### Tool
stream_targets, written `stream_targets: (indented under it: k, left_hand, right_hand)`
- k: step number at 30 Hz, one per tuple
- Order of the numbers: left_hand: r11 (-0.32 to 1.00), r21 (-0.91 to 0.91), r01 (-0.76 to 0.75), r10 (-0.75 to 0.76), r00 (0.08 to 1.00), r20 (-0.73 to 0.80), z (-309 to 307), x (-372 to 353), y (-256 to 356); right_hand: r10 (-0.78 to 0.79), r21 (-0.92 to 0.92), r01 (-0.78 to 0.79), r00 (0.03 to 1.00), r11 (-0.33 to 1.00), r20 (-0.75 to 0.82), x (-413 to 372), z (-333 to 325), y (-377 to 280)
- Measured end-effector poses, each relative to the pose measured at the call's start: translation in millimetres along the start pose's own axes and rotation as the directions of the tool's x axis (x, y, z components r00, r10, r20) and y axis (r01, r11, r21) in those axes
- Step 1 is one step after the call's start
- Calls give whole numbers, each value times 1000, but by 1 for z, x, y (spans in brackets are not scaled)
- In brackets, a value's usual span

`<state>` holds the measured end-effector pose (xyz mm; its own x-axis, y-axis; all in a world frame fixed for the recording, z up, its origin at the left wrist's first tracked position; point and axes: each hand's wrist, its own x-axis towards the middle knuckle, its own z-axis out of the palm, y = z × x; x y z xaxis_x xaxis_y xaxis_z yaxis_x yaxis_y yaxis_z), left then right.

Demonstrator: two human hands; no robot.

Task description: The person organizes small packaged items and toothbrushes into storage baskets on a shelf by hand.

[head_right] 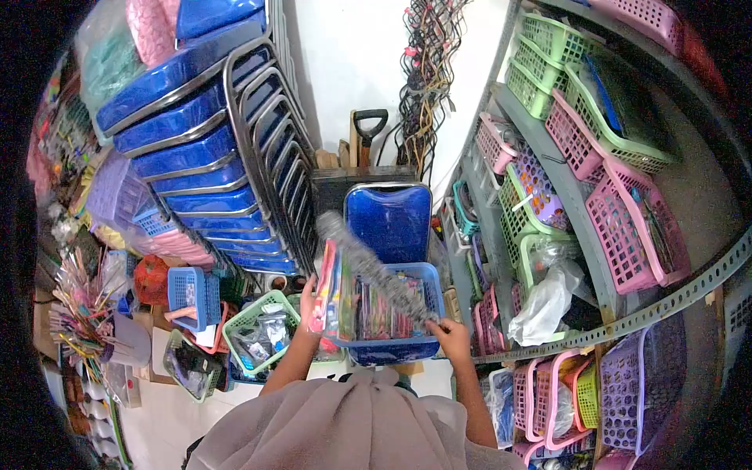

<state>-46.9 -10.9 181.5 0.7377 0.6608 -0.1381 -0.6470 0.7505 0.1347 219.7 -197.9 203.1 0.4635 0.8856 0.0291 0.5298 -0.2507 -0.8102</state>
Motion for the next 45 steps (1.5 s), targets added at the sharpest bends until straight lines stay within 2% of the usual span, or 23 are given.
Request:
stream_targets:
  k: [2, 5, 7, 9, 10, 13, 14, 17, 20, 24, 25, 26, 27, 28, 29, 31, 34, 35, 37, 39, 41, 43, 45]
  left_hand:
    - [1000, 19, -9, 11, 994, -108, -6, -2, -3]
    - [1000, 0, 21, -21, 997, -79, -19, -7, -7]
    - [999, 38, 35, -31, 993, -112, -27, -10, -8]
    - [995, 90, -31, 48, 979, -198, -14, -20, -13]
    - [993, 121, 14, 8, 984, -177, -59, -17, -4]
    - [973, 200, -116, 165, 953, -252, -13, -34, -14]
    - [993, 86, -82, 100, 967, -233, -13, -37, -11]
    - [988, 128, -90, 120, 960, -253, -11, -42, -8]
    - [979, 184, -93, 140, 955, -261, -6, -43, -7]
    - [933, 356, -51, 160, 945, -285, 18, -32, -19]
    - [934, 355, -36, 141, 952, -273, 4, -26, -18]
    - [862, 505, 47, 153, 925, -348, -24, -20, -13]
    - [761, 634, 140, 178, 894, -411, -39, -10, -13]
    - [824, 546, 151, 87, 918, -386, -37, 1, -20]
    - [817, 550, 174, 52, 927, -371, -25, 11, -30]
    - [787, 593, 170, 18, 954, -298, 14, 26, -51]
    - [763, 615, 202, -87, 973, -212, 59, 44, -82]
    - [728, 648, 223, -126, 973, -194, 77, 48, -92]
    - [718, 655, 236, -233, 968, -93, 98, 55, -108]
    - [628, 723, 288, -369, 928, -49, 108, 61, -123]
    - [559, 778, 287, -417, 908, -35, 116, 69, -142]
    - [436, 865, 247, -445, 895, -32, 122, 79, -162]
    - [478, 854, 203, -539, 836, 103, 127, 91, -177]
  right_hand:
    - [96, -2, -97, 982, 995, -166, 8, 18, 32]
    - [184, -206, -218, 968, 954, -170, 15, 40, 49]
    - [321, -281, -324, 945, 904, -58, 19, 55, 57]
    - [281, -339, -254, 959, 906, 33, 25, 86, 87]
    - [260, -339, -231, 965, 912, 41, 29, 106, 107]
    - [140, -229, -126, 989, 965, 49, 35, 138, 119]
    - [80, -250, -51, 991, 967, 104, 38, 144, 122]
    - [141, -225, -100, 975, 969, 174, 35, 167, 150]
    - [18, -269, 50, 969, 962, 245, 34, 173, 176]
    - [49, -285, 16, 974, 958, 221, 43, 141, 137]
    - [101, -124, -70, 958, 990, 268, 47, 129, 117]
    - [141, 39, -161, 938, 986, 316, 50, 117, 94]
    - [21, 78, -47, 954, 996, 298, 53, 105, 72]
    - [-96, 111, 68, 958, 992, 271, 54, 92, 50]
    - [-78, 100, 55, 969, 993, 236, 54, 77, 29]
    - [26, 401, -225, 895, 888, 446, 49, 44, -8]
    - [49, 575, -346, 882, 741, 469, 31, -2, -42]
    - [64, 584, -329, 902, 742, 428, 27, -11, -44]
    - [-104, 529, -67, 952, 846, 287, 16, -30, -54]
    - [-7, 517, -128, 968, 847, 250, 2, -54, -60]
    - [-21, 522, -14, 998, 853, 61, -8, -69, -58]
    - [23, 598, -21, 1000, 801, 4, -18, -88, -62]
    - [28, 521, 31, 994, 853, -105, -31, -111, -72]
